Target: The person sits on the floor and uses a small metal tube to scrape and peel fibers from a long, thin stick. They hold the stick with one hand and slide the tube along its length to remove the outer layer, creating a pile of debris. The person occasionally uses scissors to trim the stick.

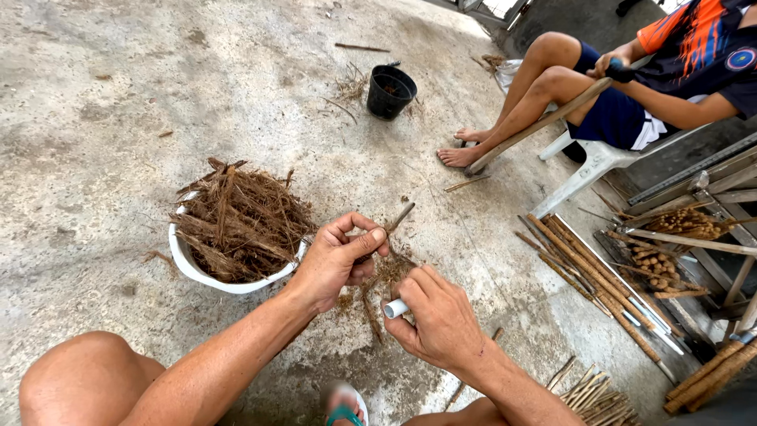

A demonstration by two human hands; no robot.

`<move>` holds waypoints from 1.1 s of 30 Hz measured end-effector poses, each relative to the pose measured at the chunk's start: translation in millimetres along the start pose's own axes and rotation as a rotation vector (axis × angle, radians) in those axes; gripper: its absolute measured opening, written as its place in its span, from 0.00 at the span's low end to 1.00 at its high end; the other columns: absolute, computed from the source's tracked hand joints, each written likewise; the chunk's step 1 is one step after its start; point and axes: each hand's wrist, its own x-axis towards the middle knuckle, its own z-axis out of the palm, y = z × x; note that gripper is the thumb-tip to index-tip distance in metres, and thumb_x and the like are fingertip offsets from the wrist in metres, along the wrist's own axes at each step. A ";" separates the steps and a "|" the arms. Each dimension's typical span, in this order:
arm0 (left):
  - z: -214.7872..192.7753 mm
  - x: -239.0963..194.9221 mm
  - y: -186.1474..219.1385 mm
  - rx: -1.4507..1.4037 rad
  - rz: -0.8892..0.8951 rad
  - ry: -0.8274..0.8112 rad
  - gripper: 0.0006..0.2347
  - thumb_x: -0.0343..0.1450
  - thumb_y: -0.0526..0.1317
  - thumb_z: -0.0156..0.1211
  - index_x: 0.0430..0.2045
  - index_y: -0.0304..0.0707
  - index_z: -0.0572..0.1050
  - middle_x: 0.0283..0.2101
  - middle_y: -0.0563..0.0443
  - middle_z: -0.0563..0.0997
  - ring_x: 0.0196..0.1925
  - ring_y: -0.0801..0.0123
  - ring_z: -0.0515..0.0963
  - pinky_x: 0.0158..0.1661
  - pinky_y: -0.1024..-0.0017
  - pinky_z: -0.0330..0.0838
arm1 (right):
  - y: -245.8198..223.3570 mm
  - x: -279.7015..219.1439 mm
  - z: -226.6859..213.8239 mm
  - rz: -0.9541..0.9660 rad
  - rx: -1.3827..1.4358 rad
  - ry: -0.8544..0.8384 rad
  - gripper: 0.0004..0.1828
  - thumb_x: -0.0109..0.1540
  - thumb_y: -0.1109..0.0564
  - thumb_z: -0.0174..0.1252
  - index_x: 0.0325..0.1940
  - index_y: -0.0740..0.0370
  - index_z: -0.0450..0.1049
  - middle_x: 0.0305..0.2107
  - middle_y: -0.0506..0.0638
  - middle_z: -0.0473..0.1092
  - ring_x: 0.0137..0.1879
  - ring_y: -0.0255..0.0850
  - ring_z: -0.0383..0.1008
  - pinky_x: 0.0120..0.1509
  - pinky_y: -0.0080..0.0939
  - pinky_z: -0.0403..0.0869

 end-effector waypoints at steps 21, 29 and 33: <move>3.6 -5.4 3.3 -0.154 -0.022 -0.057 0.04 0.74 0.39 0.61 0.33 0.42 0.72 0.29 0.52 0.79 0.17 0.80 0.65 0.15 0.82 0.51 | 2.5 -5.4 5.4 -0.049 0.031 -0.016 0.15 0.63 0.49 0.64 0.33 0.57 0.66 0.27 0.48 0.62 0.34 0.42 0.65 0.31 0.44 0.65; 3.5 -5.6 2.2 -0.229 -0.024 -0.071 0.03 0.74 0.38 0.59 0.33 0.44 0.72 0.28 0.52 0.79 0.17 0.80 0.65 0.15 0.82 0.51 | -0.9 -5.5 4.1 -0.065 0.078 -0.052 0.13 0.64 0.51 0.63 0.36 0.57 0.65 0.28 0.49 0.62 0.35 0.43 0.64 0.33 0.44 0.65; 0.7 -4.3 2.8 -0.249 0.019 -0.108 0.03 0.74 0.38 0.60 0.34 0.43 0.72 0.29 0.51 0.79 0.16 0.79 0.65 0.14 0.80 0.52 | 4.0 -8.9 3.4 0.074 0.363 -0.053 0.12 0.68 0.54 0.58 0.37 0.59 0.62 0.28 0.48 0.61 0.35 0.41 0.63 0.38 0.45 0.66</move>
